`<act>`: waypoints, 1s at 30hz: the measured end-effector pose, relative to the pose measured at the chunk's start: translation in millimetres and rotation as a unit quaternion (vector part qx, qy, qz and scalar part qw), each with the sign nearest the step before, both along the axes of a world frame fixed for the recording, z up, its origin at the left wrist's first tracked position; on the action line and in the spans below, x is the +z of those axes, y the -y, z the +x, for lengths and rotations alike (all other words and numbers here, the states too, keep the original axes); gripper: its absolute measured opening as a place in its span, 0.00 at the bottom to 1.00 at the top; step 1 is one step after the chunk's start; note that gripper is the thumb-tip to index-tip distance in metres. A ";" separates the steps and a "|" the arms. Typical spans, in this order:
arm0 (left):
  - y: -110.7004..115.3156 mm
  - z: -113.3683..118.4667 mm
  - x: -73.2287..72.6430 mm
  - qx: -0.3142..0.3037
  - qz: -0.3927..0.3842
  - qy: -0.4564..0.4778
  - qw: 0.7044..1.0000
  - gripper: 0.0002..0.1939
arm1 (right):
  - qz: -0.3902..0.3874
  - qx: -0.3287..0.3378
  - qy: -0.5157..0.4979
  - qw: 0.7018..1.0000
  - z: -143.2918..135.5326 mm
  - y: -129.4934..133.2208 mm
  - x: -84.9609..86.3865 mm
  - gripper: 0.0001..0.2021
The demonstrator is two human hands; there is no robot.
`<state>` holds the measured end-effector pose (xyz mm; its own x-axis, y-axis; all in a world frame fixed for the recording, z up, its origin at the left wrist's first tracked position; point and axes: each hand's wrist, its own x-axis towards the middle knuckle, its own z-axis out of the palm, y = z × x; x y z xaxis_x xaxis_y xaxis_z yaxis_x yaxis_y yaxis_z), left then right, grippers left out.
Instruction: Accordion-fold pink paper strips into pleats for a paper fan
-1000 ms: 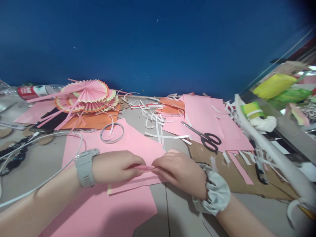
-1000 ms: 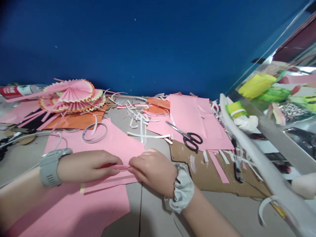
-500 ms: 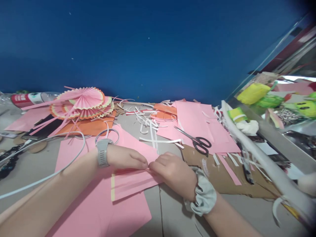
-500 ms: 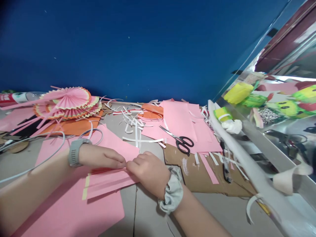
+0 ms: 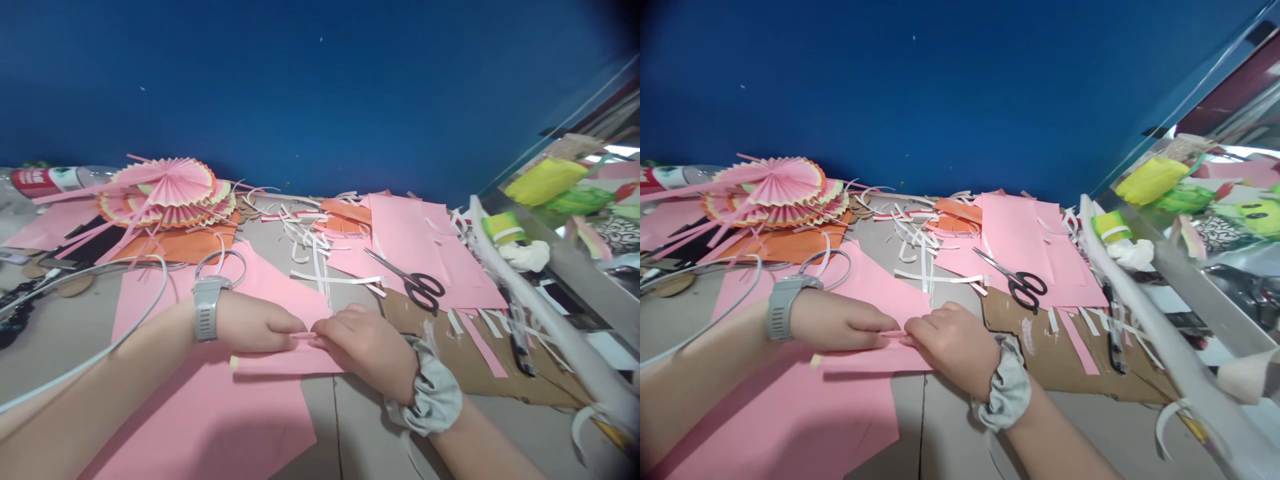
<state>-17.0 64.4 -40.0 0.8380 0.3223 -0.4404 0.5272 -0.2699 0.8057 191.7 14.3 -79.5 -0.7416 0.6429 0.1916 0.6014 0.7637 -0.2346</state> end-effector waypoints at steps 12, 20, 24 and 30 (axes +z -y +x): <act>-0.2 -6.3 12.0 -0.010 0.039 -0.030 0.999 0.10 | -0.273 -0.094 -0.073 0.955 10.3 -0.5 27.4 0.10; 2.2 1.0 6.2 -0.071 0.050 -0.027 0.996 0.05 | -0.311 -0.095 -0.085 0.942 1.6 6.2 27.0 0.07; 12.2 6.7 4.8 -0.059 0.110 -0.047 0.991 0.08 | -0.281 -0.083 -0.068 0.954 -3.6 9.3 24.2 0.06; 26.4 12.7 10.9 -0.012 0.236 -0.085 0.968 0.15 | -0.283 -0.098 -0.067 0.952 -1.7 7.6 26.9 0.09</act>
<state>-4.3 38.1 -29.1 0.7760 0.5026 -0.3811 0.6305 -0.6004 0.4920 190.0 6.8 -52.6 -0.5899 0.7950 -0.1415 0.6553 0.3689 -0.6592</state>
